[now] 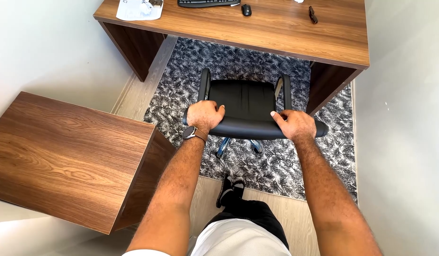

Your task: Moving and positioning an office chair at a desk.

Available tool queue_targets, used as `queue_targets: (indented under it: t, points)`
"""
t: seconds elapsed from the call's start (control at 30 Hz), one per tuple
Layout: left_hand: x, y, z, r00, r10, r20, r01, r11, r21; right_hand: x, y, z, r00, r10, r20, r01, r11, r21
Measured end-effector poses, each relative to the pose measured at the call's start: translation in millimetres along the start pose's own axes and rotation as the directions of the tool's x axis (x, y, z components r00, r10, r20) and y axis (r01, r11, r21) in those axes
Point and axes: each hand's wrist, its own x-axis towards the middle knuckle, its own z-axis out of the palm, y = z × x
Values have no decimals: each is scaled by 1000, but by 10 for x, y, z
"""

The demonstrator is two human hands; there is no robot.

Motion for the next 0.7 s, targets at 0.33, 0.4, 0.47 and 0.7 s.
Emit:
queue_targets:
  t: [0.33, 0.4, 0.47, 0.7]
  points:
    - [-21, 16, -31, 1000, -10, 11, 10, 1000, -2, 12, 15, 15, 1000, -13, 5, 13, 1000, -12]
    - [-24, 17, -37, 1000, -10, 13, 10, 1000, 0, 11, 14, 14, 1000, -19, -8, 19, 1000, -17]
    - [-19, 12, -25, 1000, -11, 5, 11, 1000, -9, 19, 19, 22, 1000, -19, -3, 19, 1000, -11]
    - [-8, 2, -4, 1000, -5, -6, 5, 1000, -15, 3, 5, -1, 1000, -5, -1, 5, 1000, 2]
